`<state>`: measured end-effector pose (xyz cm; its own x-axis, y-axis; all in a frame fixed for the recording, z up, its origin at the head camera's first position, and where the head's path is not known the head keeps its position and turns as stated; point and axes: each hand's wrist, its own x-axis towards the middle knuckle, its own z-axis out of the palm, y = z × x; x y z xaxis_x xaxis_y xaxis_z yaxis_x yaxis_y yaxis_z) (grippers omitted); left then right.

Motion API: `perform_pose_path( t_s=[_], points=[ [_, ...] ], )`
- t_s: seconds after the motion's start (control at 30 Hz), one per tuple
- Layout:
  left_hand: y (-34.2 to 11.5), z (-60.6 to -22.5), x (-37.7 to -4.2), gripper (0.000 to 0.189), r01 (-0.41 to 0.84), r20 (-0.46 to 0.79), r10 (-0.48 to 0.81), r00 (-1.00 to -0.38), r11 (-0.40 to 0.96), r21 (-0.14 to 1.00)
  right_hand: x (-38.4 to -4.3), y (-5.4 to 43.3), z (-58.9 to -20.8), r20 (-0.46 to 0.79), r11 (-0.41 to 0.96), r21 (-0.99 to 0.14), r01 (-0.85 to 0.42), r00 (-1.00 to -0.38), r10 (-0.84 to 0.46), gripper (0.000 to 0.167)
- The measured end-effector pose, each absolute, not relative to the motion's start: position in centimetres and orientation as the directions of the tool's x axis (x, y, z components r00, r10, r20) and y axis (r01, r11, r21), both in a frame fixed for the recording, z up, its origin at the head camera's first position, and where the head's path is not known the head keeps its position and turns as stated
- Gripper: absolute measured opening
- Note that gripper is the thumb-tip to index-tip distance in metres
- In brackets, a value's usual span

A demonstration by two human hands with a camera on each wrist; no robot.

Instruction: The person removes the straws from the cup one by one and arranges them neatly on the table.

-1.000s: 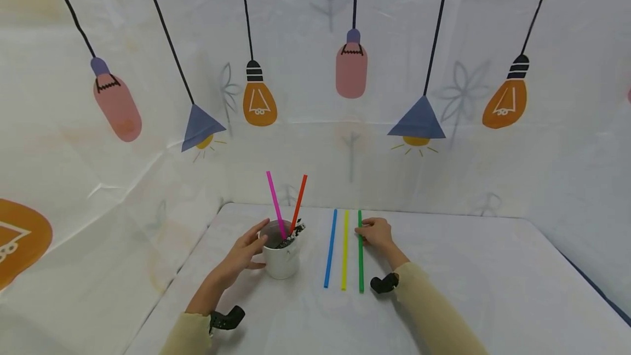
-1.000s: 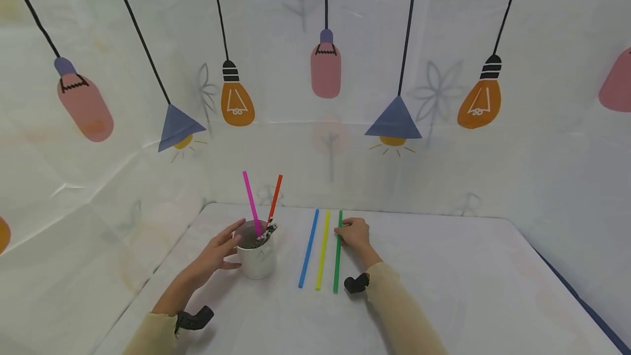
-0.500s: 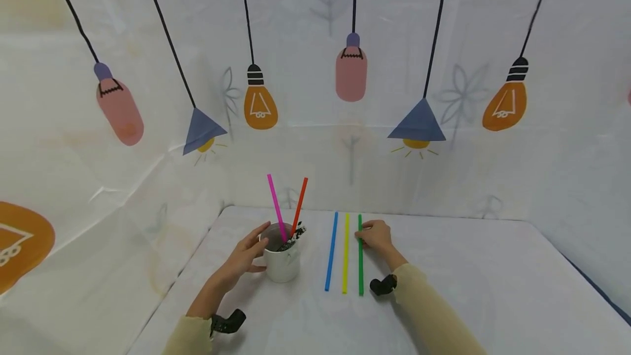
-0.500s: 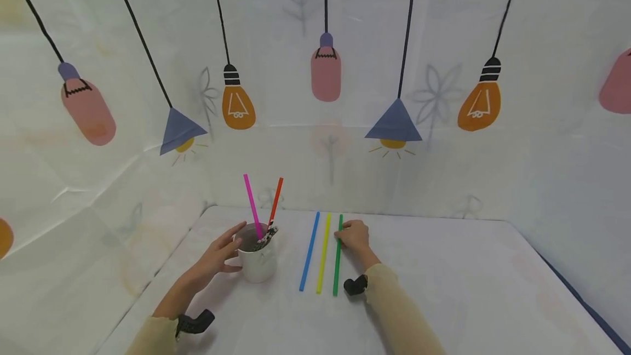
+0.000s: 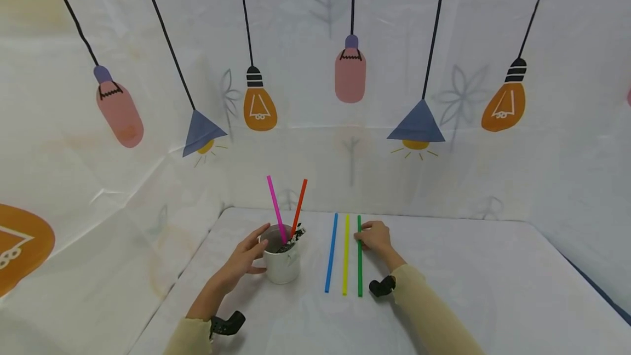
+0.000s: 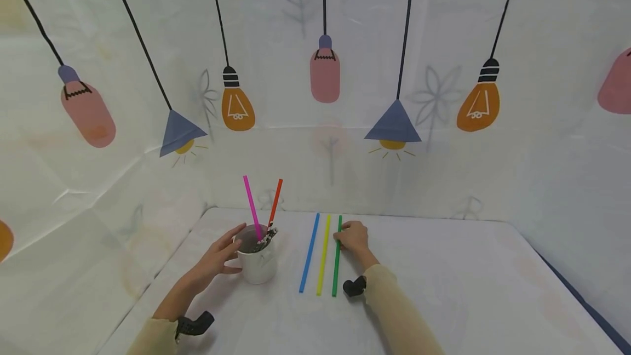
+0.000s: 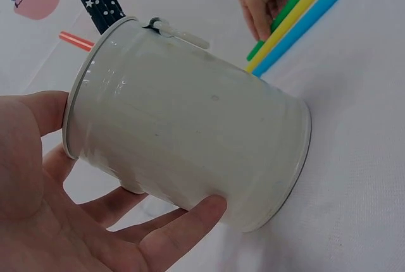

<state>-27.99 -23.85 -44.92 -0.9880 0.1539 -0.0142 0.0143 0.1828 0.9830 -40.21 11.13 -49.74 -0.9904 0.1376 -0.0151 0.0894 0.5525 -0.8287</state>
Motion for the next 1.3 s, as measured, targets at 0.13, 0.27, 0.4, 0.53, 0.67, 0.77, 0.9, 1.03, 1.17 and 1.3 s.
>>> perform_pose_path(
  t_s=[0.13,0.27,0.4,0.53,0.67,0.77,0.9,1.03,1.17,1.3],
  points=[
    [-23.9,-44.92,-28.02,0.057,0.008,-0.019,0.152,-0.988,0.18,0.984,-40.21,11.07,-49.68,-0.011,0.56,-0.824,0.084,-0.991,0.132,0.043],
    [-23.96,-44.94,-28.0,0.058,0.012,-0.016,0.157,-0.987,0.176,0.984,-40.11,11.0,-49.57,-0.008,0.563,-0.822,0.081,-0.991,0.131,0.043],
    [-24.06,-44.99,-28.1,0.056,0.021,-0.007,0.161,-0.987,0.173,0.985,-40.12,11.01,-49.47,0.002,0.557,-0.828,0.071,-0.992,0.13,0.043],
    [-24.06,-45.02,-28.15,0.055,0.019,-0.009,0.16,-0.987,0.174,0.985,-39.95,11.06,-49.35,0.0,0.559,-0.826,0.073,-0.992,0.129,0.043],
    [-23.92,-44.96,-28.08,0.054,0.019,-0.009,0.158,-0.987,0.178,0.984,-39.7,11.21,-49.25,0.004,0.563,-0.824,0.07,-0.992,0.13,0.043],
    [-23.85,-44.95,-28.07,0.054,0.021,-0.008,0.16,-0.987,0.182,0.983,-39.61,11.25,-49.25,0.002,0.557,-0.828,0.072,-0.991,0.13,0.042],
    [-23.9,-44.94,-28.11,0.054,0.026,-0.005,0.163,-0.987,0.184,0.983,-39.61,11.18,-49.26,-0.004,0.546,-0.834,0.074,-0.992,0.129,0.041],
    [-23.97,-44.97,-28.1,0.053,0.027,-0.003,0.164,-0.986,0.181,0.983,-39.61,11.25,-49.37,-0.009,0.542,-0.837,0.073,-0.993,0.121,0.042],
    [-23.89,-44.97,-28.03,0.053,0.025,-0.006,0.171,-0.985,0.177,0.984,-39.55,11.39,-49.39,-0.022,0.539,-0.838,0.086,-0.992,0.124,0.042],
    [-23.81,-44.95,-28.01,0.053,0.025,-0.005,0.166,-0.986,0.178,0.984,-39.43,11.42,-49.28,-0.024,0.531,-0.843,0.089,-0.992,0.127,0.042]
  ],
)
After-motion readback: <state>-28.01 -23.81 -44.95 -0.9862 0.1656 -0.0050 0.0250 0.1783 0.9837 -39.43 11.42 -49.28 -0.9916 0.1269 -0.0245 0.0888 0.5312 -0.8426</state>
